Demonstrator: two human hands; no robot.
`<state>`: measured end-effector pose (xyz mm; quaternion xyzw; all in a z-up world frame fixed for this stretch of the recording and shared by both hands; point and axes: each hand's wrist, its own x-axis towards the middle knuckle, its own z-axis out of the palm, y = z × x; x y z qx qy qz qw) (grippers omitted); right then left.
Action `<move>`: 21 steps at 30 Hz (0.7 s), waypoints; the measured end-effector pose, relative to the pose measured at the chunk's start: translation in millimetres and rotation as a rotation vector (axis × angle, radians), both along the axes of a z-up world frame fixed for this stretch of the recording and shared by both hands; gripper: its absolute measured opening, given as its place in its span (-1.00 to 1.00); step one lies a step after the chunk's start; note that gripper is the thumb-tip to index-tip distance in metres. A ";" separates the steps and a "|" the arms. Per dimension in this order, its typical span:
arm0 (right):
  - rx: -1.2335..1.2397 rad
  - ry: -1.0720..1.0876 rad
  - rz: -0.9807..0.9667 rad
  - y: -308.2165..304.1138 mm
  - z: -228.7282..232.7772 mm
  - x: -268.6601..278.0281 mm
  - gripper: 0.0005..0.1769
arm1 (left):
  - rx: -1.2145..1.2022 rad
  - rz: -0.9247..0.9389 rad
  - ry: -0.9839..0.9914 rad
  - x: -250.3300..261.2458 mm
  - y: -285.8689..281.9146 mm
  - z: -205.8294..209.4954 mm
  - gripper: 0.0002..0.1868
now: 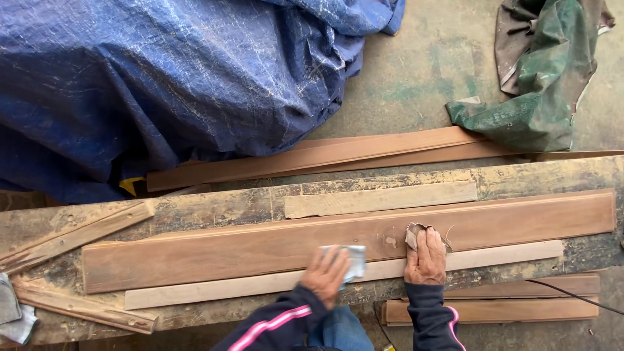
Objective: Sand wood planks and frame pieces using sandpaper.
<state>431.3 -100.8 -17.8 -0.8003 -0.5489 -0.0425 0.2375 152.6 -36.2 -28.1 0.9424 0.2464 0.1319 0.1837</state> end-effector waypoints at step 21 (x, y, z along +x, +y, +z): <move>0.020 -0.002 0.030 -4.0 -8.3 5.3 -0.53 | 0.046 0.066 0.029 36.7 17.1 7.5 -0.21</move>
